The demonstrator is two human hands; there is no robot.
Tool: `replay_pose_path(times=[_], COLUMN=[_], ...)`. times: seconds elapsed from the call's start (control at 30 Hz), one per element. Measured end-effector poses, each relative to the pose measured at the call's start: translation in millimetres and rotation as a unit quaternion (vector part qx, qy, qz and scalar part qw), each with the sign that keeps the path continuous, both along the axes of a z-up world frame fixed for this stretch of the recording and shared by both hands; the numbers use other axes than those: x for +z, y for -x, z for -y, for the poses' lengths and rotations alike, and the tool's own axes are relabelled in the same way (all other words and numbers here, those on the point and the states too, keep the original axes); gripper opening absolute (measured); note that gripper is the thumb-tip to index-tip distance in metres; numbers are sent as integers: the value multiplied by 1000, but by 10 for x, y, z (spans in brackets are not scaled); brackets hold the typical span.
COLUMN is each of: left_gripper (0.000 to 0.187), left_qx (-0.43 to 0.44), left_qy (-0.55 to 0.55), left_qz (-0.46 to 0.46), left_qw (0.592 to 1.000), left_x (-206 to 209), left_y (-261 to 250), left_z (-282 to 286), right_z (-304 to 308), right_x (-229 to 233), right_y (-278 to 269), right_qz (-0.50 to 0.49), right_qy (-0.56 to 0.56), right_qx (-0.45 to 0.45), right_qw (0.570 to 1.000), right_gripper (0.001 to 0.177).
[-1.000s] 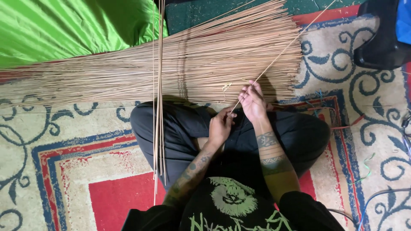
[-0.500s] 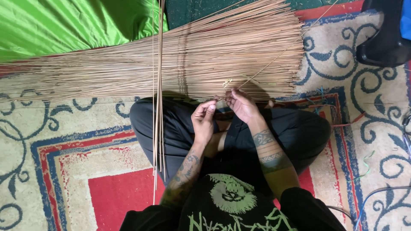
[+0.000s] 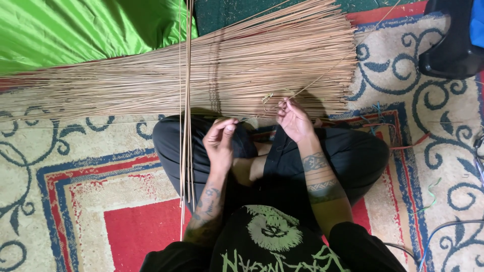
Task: Weaving thin wooden sticks through a set of vertical warp sticks to create a mat or broom.
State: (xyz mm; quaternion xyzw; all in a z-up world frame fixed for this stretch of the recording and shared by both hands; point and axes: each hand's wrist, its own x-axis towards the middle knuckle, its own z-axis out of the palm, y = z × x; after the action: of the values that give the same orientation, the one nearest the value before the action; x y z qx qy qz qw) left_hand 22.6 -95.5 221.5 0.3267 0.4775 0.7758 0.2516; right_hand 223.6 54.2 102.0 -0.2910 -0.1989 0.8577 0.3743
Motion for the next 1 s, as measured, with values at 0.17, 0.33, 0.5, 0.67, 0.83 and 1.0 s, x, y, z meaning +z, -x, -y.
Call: replay_pose_path(times=[0.17,0.33,0.5,0.67,0.83,1.0], left_gripper=[10,7,10,11,26,48], left_qx=[-25,-79,-61,-30,99,135], left_qy=[-81,-164,-143,-124,-122,-49], left_qz=[64,152,185,213,288,243], left_qw=[994,971,970,969,945,959], left_x=[14,-1,-122,-210,-322,2], left_y=[581,1080,1167,1322,1713,1310], left_z=[244,504,556,559,607,401], right_z=[-61,-87,-107,-196,-266,-181], right_x=[221,387,266,106,-51,-67], right_y=[-161,-182,-193,-335,-489,-270], right_qz=[0,-51,-50,-53,-62,-28], right_qy=[-51,-84,-83,-83,-39,-45], right_qx=[-9,7,2,-43,-73,-65], right_qw=[999,995,995,994,995,996], right_gripper=[24,54,57,39,33,34])
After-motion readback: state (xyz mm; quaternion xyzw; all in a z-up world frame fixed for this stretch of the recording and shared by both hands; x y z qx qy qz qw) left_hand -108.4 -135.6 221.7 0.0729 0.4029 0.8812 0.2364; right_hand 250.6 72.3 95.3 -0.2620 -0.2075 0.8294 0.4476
